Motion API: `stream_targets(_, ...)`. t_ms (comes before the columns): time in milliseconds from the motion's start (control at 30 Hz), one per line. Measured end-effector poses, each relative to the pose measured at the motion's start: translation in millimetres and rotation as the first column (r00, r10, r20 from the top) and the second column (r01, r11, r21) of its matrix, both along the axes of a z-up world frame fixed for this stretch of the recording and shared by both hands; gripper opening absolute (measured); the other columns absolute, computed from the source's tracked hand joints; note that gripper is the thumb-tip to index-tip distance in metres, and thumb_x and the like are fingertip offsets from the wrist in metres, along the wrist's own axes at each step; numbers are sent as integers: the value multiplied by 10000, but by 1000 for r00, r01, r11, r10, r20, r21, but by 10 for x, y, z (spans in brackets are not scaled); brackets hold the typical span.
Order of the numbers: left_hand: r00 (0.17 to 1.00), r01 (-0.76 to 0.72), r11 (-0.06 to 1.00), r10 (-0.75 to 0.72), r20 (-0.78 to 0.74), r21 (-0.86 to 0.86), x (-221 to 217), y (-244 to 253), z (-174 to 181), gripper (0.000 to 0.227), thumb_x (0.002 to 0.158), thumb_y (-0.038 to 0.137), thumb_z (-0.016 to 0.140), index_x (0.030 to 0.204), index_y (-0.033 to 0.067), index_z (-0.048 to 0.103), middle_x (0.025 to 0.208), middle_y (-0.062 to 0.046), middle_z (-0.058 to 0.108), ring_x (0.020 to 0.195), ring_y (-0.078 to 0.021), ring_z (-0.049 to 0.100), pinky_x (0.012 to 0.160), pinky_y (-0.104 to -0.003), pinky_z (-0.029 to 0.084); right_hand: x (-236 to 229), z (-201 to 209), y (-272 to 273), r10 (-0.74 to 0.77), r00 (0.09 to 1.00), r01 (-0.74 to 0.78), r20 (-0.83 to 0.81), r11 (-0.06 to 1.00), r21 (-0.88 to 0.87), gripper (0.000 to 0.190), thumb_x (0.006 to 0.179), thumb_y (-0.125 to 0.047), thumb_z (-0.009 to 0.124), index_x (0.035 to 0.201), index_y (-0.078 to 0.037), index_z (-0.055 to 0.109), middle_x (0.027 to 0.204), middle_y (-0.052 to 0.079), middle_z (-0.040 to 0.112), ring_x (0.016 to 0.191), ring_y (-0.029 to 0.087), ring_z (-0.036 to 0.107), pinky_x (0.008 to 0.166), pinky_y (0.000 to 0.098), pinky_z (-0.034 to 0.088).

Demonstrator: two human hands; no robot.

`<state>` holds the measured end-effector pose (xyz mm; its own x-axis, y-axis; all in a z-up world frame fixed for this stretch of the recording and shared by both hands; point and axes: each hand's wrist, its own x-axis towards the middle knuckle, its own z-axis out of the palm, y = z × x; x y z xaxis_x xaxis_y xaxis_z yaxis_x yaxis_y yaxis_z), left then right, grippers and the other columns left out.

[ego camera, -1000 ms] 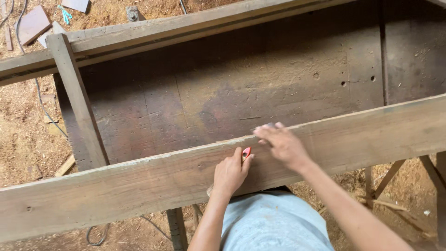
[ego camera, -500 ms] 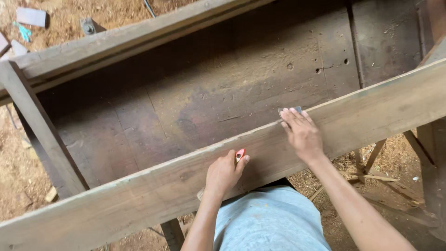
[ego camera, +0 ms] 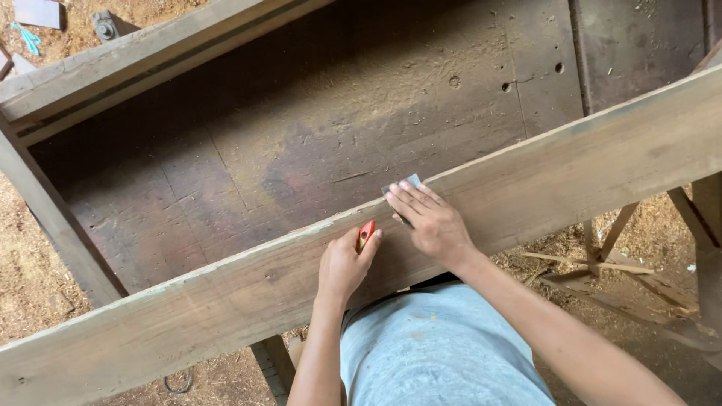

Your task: The person sands a long wooden plank by hand using a small piece of sandpaper, then brushes the dust away with a paintbrush before continuing to sand the wood.

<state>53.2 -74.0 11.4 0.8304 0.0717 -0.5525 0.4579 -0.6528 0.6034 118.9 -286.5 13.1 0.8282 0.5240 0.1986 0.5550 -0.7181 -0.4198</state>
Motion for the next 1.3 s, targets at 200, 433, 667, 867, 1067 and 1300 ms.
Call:
stream_targets(200, 1000, -4, 999, 4, 13, 44, -56, -13, -67, 518, 920, 530, 647, 733, 47, 631, 599, -197, 636, 585, -404, 642, 593, -505, 490, -14, -263, -175, -197, 976, 186, -87, 974, -127, 301, 1089, -204, 551, 1331, -82, 681, 1388, 97, 677, 1332, 235, 579, 1200, 423, 416)
stream_targets(433, 999, -16, 999, 17, -32, 41, -32, -19, -22, 526, 919, 548, 630, 740, 54, 626, 596, -192, 639, 596, -397, 653, 608, -503, 491, -4, -174, -154, -91, 986, 74, -140, 990, -121, 314, 1051, -197, 500, 1299, -139, 685, 1372, 42, 682, 1306, 199, 624, 1190, 395, 417)
stream_targets(667, 999, -48, 995, 49, -8, 85, -163, 29, 131, 514, 910, 554, 626, 786, 55, 630, 646, -197, 653, 638, -412, 644, 608, -518, 482, -31, -287, 6, 33, 990, -48, -135, 993, -108, 313, 1028, -228, 557, 1300, -145, 685, 1348, 30, 691, 1297, 199, 613, 1166, 411, 441)
stream_targets(867, 996, -71, 992, 76, -43, 100, -348, 369, 176, 541, 920, 569, 616, 786, 45, 619, 661, -208, 653, 657, -421, 648, 625, -522, 482, -155, -366, 187, -38, 994, 23, -107, 990, -141, 356, 1016, -315, 561, 1314, -158, 675, 1328, 44, 689, 1276, 224, 607, 1136, 418, 445)
stream_targets(1067, 997, -25, 999, 28, -73, 32, -485, 788, 130, 512, 910, 560, 612, 802, 59, 630, 677, -203, 665, 675, -415, 656, 632, -519, 486, -207, -220, 388, -198, 940, 137, -279, 964, -226, 336, 1084, -282, 483, 1354, -187, 659, 1341, 18, 691, 1262, 213, 610, 1162, 376, 473)
stream_targets(1300, 999, 26, 991, -32, -41, -132, -487, 1054, -26, 526, 925, 538, 617, 778, 34, 621, 723, -219, 662, 717, -423, 656, 665, -522, 485, -337, -386, 706, -136, 974, 104, -179, 979, -177, 393, 1079, -357, 449, 1361, -163, 643, 1425, 48, 629, 1356, 216, 551, 1202, 418, 374)
